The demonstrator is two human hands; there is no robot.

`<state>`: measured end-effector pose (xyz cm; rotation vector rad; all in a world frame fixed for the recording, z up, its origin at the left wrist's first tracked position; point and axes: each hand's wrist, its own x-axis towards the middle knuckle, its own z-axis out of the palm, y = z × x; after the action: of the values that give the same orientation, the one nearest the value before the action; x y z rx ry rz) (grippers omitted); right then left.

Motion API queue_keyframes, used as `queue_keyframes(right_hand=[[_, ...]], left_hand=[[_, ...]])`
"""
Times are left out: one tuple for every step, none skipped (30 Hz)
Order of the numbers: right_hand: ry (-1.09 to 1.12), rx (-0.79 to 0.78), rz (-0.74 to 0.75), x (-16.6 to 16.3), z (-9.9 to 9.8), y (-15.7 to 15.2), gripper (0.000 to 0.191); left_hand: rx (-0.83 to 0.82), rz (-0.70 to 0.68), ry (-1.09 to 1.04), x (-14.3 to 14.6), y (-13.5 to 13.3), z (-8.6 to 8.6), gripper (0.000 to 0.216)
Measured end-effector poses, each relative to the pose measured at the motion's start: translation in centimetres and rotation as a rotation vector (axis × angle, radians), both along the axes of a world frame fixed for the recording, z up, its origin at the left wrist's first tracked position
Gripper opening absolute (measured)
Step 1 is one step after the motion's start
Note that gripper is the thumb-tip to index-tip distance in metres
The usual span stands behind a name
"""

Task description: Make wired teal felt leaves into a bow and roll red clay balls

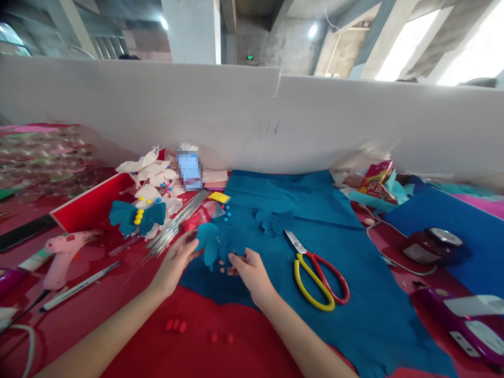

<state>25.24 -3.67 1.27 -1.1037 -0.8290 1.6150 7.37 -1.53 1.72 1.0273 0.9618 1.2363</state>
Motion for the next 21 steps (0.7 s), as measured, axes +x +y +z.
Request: queue_keyframes(right_hand=[[0.102, -0.040, 0.004, 0.2, 0.1, 0.1, 0.027], [0.193, -0.071, 0.020, 0.5, 0.2, 0.2, 0.026], [0.264, -0.090, 0.044, 0.8, 0.3, 0.3, 0.024], [0.311, -0.097, 0.076, 1.0, 0.4, 0.3, 0.023], [0.341, -0.098, 0.107, 1.2, 0.5, 0.3, 0.021], [0.368, -0.100, 0.137, 1.4, 0.6, 0.2, 0.020], [0.400, -0.105, 0.169, 1.6, 0.8, 0.1, 0.020], [0.447, -0.109, 0.203, 1.7, 0.9, 0.1, 0.022], [0.504, -0.114, 0.239, 1.8, 1.0, 0.0, 0.024], [0.566, -0.117, 0.273, 1.8, 1.1, -0.1, 0.026], [0.624, -0.118, 0.302, 1.8, 1.1, -0.1, 0.027], [0.669, -0.115, 0.322, 1.8, 1.2, -0.1, 0.027], [0.688, -0.108, 0.331, 1.8, 1.2, -0.1, 0.027], [0.668, -0.095, 0.329, 1.8, 1.2, 0.0, 0.027], [0.614, -0.074, 0.322, 1.7, 1.2, 0.0, 0.027], [0.516, -0.035, 0.306, 1.6, 1.1, 0.0, 0.027], [0.382, 0.016, 0.277, 1.5, 1.0, 0.0, 0.027], [0.238, 0.072, 0.237, 1.3, 0.9, 0.0, 0.028], [0.104, 0.126, 0.191, 1.1, 0.7, 0.0, 0.029], [-0.005, 0.173, 0.144, 0.9, 0.6, 0.0, 0.030], [-0.084, 0.207, 0.102, 0.7, 0.3, -0.1, 0.031]], left_hand=[[-0.001, 0.021, -0.070, -0.2, 0.1, 0.1, 0.042], [0.009, 0.033, -0.138, -0.3, 0.3, 0.3, 0.042], [0.024, 0.039, -0.194, -0.4, 0.3, 0.5, 0.042], [0.043, 0.049, -0.230, -0.6, 0.4, 0.6, 0.041], [0.060, 0.065, -0.245, -0.7, 0.4, 0.7, 0.040], [0.081, 0.086, -0.240, -0.8, 0.5, 0.8, 0.037], [0.110, 0.110, -0.212, -0.9, 0.5, 0.7, 0.035], [0.144, 0.136, -0.170, -1.0, 0.5, 0.6, 0.033], [0.179, 0.163, -0.123, -1.0, 0.5, 0.5, 0.031], [0.214, 0.191, -0.078, -1.1, 0.5, 0.3, 0.029], [0.245, 0.219, -0.040, -1.2, 0.5, 0.2, 0.027], [0.271, 0.244, -0.017, -1.3, 0.5, 0.0, 0.026], [0.291, 0.266, 0.000, -1.4, 0.5, 0.0, 0.024], [0.309, 0.280, 0.024, -1.4, 0.4, 0.0, 0.024], [0.331, 0.288, 0.067, -1.4, 0.2, 0.0, 0.024], [0.354, 0.285, 0.118, -1.4, 0.1, 0.1, 0.025], [0.374, 0.262, 0.165, -1.3, -0.1, 0.2, 0.026], [0.387, 0.215, 0.198, -1.2, -0.3, 0.3, 0.029], [0.388, 0.141, 0.210, -1.2, -0.5, 0.4, 0.033], [0.376, 0.050, 0.198, -1.1, -0.7, 0.4, 0.039], [0.353, -0.043, 0.177, -1.0, -0.9, 0.5, 0.045]])
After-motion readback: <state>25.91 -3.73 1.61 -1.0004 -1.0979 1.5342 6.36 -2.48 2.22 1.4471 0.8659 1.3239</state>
